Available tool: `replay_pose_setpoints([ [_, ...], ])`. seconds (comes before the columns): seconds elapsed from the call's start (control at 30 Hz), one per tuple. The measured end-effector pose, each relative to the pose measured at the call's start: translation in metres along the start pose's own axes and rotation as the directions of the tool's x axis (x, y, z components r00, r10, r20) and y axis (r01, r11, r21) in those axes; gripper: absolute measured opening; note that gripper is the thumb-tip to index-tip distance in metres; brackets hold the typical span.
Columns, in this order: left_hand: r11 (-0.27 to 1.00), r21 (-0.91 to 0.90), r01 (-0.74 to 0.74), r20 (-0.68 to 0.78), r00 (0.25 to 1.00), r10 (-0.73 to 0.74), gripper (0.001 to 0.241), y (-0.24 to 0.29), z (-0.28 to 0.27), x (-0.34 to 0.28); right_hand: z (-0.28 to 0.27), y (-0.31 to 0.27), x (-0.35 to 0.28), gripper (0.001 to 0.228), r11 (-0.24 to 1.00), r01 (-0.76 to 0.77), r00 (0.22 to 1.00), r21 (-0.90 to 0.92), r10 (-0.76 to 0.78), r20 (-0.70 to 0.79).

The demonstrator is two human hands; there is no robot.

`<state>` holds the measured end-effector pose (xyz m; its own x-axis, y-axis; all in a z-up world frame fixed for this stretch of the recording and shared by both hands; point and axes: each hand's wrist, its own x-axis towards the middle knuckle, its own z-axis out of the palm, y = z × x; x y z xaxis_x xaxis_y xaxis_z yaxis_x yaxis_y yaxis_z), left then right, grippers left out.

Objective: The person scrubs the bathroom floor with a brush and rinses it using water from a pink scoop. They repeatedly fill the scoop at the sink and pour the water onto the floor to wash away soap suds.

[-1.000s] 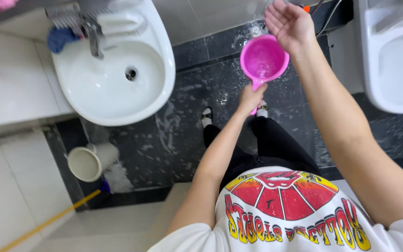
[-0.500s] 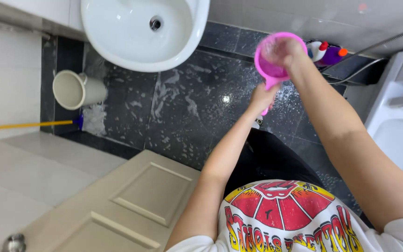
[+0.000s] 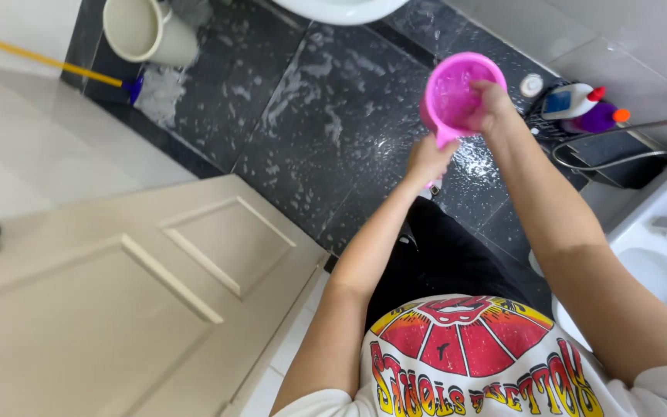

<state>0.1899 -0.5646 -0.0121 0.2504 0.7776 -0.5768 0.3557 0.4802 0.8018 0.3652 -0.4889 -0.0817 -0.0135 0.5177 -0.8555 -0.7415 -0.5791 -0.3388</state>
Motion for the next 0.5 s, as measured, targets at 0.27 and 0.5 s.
replay_pose_setpoints([
  [0.27, 0.970, -0.244, 0.005, -0.130, 0.991, -0.038, 0.034, -0.059, -0.005, -0.056, 0.049, 0.069, 0.054, 0.021, 0.944, -0.241, 0.971, 0.227, 0.231, 0.069],
  [0.5, 0.895, -0.442, -0.058, -0.363, 0.924, -0.120, 0.031, -0.077, -0.039, -0.116, 0.145, 0.060, -0.156, 0.035, 0.987, 0.160, 0.789, -0.031, -0.109, 0.604],
])
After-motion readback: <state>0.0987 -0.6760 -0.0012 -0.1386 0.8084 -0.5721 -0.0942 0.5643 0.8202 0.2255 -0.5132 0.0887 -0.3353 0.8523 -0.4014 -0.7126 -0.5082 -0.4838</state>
